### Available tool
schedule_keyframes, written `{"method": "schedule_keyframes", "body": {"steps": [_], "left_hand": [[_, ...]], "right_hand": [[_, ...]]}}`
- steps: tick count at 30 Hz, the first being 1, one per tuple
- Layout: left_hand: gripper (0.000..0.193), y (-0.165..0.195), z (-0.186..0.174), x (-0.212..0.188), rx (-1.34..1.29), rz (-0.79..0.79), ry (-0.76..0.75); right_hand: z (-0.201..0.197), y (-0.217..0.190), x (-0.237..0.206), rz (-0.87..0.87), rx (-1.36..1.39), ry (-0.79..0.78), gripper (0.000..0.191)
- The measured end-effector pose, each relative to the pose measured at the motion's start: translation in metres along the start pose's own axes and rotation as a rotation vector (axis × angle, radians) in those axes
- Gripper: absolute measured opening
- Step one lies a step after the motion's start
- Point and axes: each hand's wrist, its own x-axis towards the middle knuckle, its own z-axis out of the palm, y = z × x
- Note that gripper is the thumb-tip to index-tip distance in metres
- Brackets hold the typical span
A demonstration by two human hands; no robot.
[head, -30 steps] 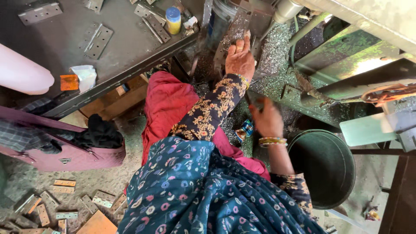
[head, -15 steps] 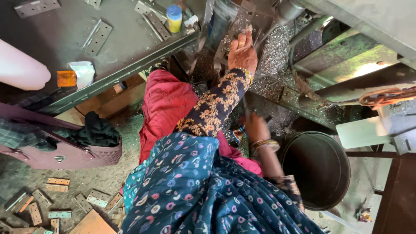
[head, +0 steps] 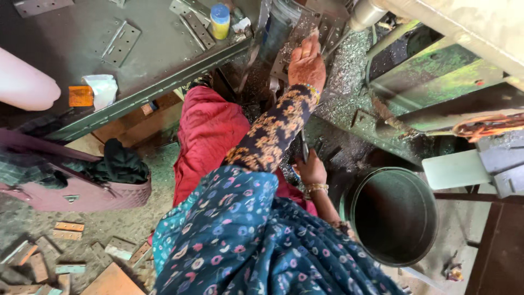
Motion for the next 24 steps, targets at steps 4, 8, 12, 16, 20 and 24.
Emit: {"method": "schedule_keyframes", "body": {"steps": [4,8,12,16,20,24], "left_hand": [[0.033,-0.003,-0.01,-0.001,0.013,0.008,-0.059],[0.029,0.001,-0.026,0.011,0.086,-0.029,-0.237],[0.031,0.011,-0.026,0.019,0.064,-0.068,-0.12],[0.04,0.011,-0.024,0.012,0.062,-0.099,0.048],[0.048,0.003,-0.034,0.007,0.067,-0.084,0.06],[0.039,0.007,-0.043,0.014,0.164,-0.045,-0.173]], "right_hand": [[-0.02,-0.005,-0.001,-0.043,0.068,-0.009,0.06],[-0.05,-0.003,0.009,-0.059,-0.005,0.061,0.065],[-0.032,-0.014,0.001,0.029,-0.012,0.007,0.066],[-0.026,-0.011,-0.001,-0.055,0.062,0.005,0.064],[-0.038,0.008,0.014,-0.091,0.079,0.052,0.065],[-0.003,0.018,0.019,-0.036,-0.038,0.015,0.063]]}}
